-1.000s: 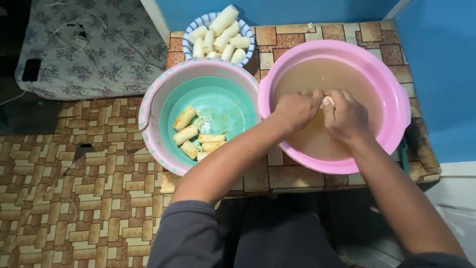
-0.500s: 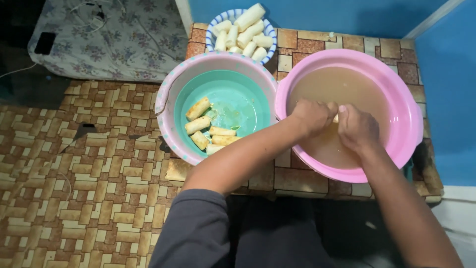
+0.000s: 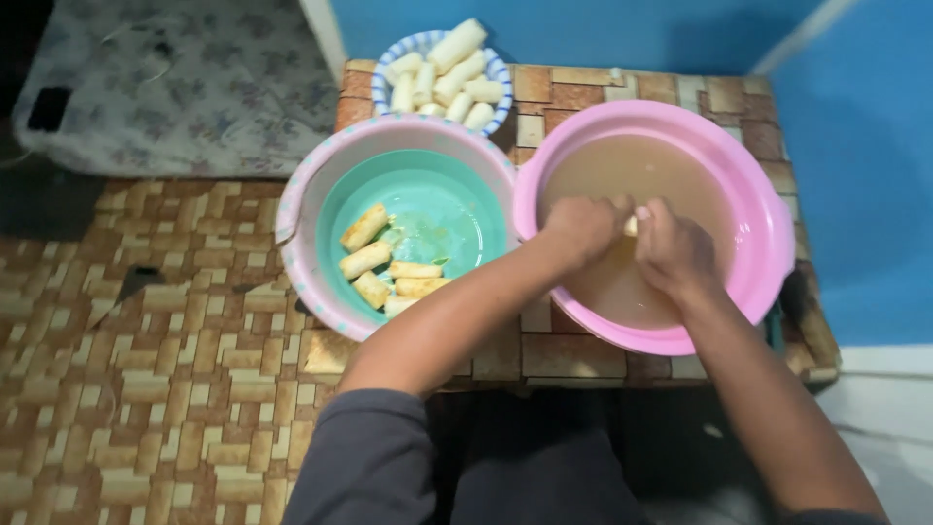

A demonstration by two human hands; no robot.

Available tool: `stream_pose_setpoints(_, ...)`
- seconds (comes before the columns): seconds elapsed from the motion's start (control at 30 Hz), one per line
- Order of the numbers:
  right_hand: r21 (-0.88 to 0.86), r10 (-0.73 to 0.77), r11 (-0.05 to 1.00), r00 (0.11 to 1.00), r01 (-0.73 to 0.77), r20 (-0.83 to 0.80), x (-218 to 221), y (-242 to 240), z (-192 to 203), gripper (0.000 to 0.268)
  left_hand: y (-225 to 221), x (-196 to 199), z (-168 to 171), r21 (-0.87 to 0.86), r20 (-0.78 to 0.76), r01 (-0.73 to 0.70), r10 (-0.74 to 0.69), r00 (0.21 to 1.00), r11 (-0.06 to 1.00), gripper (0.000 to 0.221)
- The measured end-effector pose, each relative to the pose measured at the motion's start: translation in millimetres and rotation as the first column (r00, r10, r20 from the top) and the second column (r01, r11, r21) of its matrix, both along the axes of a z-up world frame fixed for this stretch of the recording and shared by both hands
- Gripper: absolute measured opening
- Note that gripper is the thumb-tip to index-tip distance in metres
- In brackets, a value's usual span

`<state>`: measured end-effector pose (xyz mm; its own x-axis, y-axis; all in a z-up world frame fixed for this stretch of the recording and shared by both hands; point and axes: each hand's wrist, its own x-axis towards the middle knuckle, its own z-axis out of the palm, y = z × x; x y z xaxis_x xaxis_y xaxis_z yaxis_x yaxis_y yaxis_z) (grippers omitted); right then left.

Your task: Washing and peeling pieces of cassava in bowls of water on a preparation table.

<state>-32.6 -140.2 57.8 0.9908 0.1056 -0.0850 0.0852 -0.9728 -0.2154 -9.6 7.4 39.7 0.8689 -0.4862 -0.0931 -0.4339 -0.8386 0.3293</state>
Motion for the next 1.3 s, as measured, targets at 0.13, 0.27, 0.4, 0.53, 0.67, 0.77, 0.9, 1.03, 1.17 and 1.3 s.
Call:
stream_pose_setpoints(0.13, 0.13, 0.029, 0.991, 1.0, -0.029, -0.003, 1.6, 0.8, -0.8, 0.026, 9.2, -12.1, 37.7, 0.082, -0.035, 0.044, -0.042, 0.999, 0.996, 0.027)
stream_pose_setpoints(0.27, 0.174, 0.07, 0.982, 0.997, -0.072, 0.016, 4.1, -6.6, -12.5, 0.023, 9.4, -6.5, 36.8, 0.195, -0.156, 0.109, -0.079, 0.985, 0.975, 0.033)
stream_pose_setpoints(0.4, 0.262, 0.188, 0.943, 0.978, -0.206, 0.092, 3.8, -9.6, -13.3, 0.02, 8.3, 4.8, 11.5, 0.328, -0.193, 0.247, -0.191, 0.962, 0.912, 0.065)
stream_pose_setpoints(0.53, 0.321, 0.251, 0.899, 0.951, -0.299, 0.183, 13.3, -19.4, -37.0, 0.021, 3.9, 9.4, 8.9, 0.264, -0.195, 0.208, -0.16, 0.968, 0.942, 0.058)
stream_pose_setpoints(0.67, 0.362, 0.302, 0.842, 0.905, -0.401, 0.298, 22.6, -26.9, -59.1, 0.02, 12.3, -6.8, 58.7, -0.094, -0.376, -0.149, 0.104, 0.921, 0.984, 0.04)
stream_pose_setpoints(0.77, 0.276, 0.298, 0.879, 0.901, -0.388, 0.317, 20.2, -23.4, -50.5, 0.018, 9.1, 2.9, 42.2, -0.043, -0.386, -0.065, 0.044, 0.921, 0.997, 0.037)
stream_pose_setpoints(0.9, 0.215, 0.253, 0.921, 0.918, -0.325, 0.306, 13.3, -18.8, -33.9, 0.021, 12.1, -1.3, 48.9, -0.046, -0.421, -0.133, 0.102, 0.901, 0.99, 0.041)
stream_pose_setpoints(1.03, 0.101, 0.14, 0.982, 0.977, -0.158, 0.162, -1.2, -1.4, 8.0, 0.022, 17.2, -11.7, 70.9, -0.007, -0.329, -0.116, 0.107, 0.938, 0.993, 0.039)
stream_pose_setpoints(1.17, -0.005, 0.175, 0.985, 0.983, -0.175, -0.056, 2.2, -1.6, 2.3, 0.026, 12.9, -14.6, 68.4, 0.135, -0.194, -0.045, 0.071, 0.978, 0.99, 0.041)
stream_pose_setpoints(1.3, 0.009, 0.196, 0.981, 0.977, -0.196, -0.083, 6.9, -5.8, -5.2, 0.03, 11.2, 0.7, 36.8, 0.174, -0.186, 0.019, 0.014, 0.982, 0.985, 0.033)
